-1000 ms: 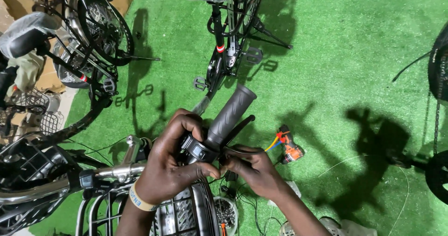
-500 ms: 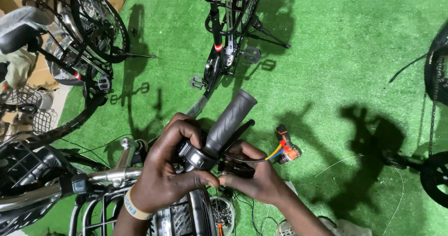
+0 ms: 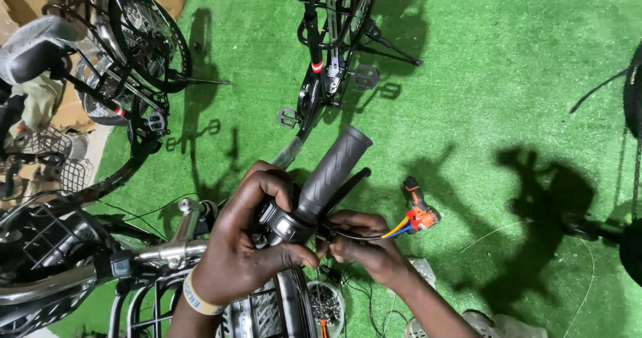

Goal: The person assembles a bicycle by attaching a front basket to the handlebars using a cordless drill. They then install handlebar grips and a control unit, securing them with a screwdriver and Allen key.

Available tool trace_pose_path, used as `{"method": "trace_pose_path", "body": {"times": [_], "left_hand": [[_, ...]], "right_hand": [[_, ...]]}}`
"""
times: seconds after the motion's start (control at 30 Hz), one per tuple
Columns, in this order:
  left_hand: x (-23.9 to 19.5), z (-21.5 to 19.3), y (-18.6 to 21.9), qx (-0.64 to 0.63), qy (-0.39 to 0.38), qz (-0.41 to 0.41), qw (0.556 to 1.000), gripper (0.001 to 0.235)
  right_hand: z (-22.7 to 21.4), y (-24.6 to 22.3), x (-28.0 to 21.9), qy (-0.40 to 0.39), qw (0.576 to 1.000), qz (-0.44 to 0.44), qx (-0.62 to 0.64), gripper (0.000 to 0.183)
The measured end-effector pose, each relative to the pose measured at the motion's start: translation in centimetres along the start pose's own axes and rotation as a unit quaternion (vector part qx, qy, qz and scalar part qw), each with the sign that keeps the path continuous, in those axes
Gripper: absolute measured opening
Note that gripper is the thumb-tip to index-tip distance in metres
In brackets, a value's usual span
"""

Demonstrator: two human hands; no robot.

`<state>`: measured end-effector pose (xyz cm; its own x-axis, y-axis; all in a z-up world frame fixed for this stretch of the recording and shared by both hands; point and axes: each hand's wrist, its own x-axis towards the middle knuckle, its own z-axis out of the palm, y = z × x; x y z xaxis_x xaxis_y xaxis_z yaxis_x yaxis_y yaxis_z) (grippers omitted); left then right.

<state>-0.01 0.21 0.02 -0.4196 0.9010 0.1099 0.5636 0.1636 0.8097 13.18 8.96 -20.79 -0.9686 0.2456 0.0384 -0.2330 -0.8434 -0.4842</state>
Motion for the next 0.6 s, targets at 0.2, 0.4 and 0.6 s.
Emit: {"method": "trace_pose_path", "body": {"times": [0.2, 0.4, 0.6], "left_hand": [[-0.1, 0.3, -0.1, 0.009, -0.009, 0.020, 1.000, 0.050], [-0.5, 0.7, -0.2, 0.020, -0.010, 0.006, 1.000, 0.052], [-0.8, 1.2, -0.8, 0.037, -0.012, 0.003, 0.999, 0.052]], "right_hand": [[2.5, -1.3, -0.7, 0.083, 0.948, -0.070, -0.299, 0.025], [-0.3, 0.4, 1.3, 0.008, 0.998, 0.066, 0.006, 0.016], [1.0, -1.1, -0.3, 0.023, 0.994, -0.015, -0.106, 0.036]]}}
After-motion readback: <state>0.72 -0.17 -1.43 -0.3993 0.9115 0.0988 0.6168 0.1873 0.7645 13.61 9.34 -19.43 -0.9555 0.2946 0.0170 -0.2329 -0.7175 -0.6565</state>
